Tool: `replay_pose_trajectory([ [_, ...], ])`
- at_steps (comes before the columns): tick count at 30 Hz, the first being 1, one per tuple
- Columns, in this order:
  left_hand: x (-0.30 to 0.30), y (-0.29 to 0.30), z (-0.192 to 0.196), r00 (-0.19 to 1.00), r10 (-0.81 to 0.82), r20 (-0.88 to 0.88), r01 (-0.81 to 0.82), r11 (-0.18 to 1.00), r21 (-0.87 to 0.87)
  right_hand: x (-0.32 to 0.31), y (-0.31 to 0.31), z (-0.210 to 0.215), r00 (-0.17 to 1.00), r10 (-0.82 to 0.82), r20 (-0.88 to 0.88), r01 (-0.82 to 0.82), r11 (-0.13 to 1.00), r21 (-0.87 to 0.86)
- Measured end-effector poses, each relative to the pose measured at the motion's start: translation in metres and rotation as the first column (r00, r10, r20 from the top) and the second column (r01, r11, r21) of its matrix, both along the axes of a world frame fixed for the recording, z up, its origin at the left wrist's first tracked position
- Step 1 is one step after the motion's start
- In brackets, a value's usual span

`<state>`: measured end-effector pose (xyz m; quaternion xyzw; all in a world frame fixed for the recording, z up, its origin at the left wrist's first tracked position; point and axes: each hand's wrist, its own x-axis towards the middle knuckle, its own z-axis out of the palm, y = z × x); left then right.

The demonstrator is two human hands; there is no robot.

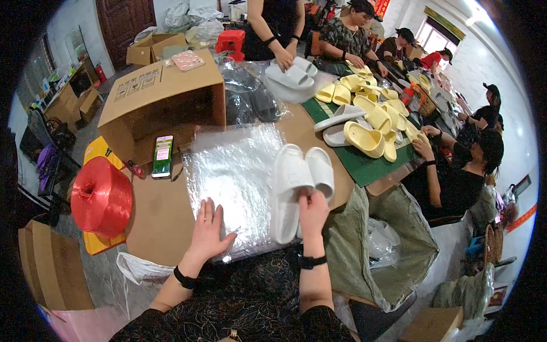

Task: The recorder is placing various slippers into plastic bags at a workstation in a shoe factory.

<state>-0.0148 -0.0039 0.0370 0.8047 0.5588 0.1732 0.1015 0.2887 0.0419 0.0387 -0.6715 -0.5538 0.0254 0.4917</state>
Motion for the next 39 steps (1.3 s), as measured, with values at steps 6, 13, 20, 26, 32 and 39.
replay_pose_trajectory([
  [6,0.023,-0.001,0.011,0.944,-0.315,0.097,0.313,0.949,0.041,0.026,-0.072,0.011,0.938,0.021,-0.346,0.013,0.995,0.097],
  [13,0.034,0.009,-0.014,0.963,-0.263,0.05,0.261,0.964,0.04,0.046,-0.126,0.017,0.924,0.062,-0.378,-0.024,0.994,0.104],
  [20,0.039,0.023,-0.007,0.923,-0.156,0.352,0.182,0.982,-0.044,0.023,-0.143,0.027,0.897,0.228,-0.379,-0.253,0.967,-0.016],
  [26,0.041,0.034,0.016,0.823,-0.002,0.568,0.15,0.965,-0.214,0.004,-0.145,0.043,0.8,0.595,-0.084,-0.579,0.726,-0.371],
  [32,0.046,0.028,0.033,0.848,-0.153,0.508,0.229,0.969,-0.091,0.002,-0.144,0.047,0.857,0.497,0.139,-0.372,0.782,-0.5],
  [39,0.059,-0.007,0.052,0.844,-0.491,0.218,0.473,0.871,0.131,-0.038,-0.107,0.037,0.875,0.468,0.122,-0.369,0.81,-0.456],
])
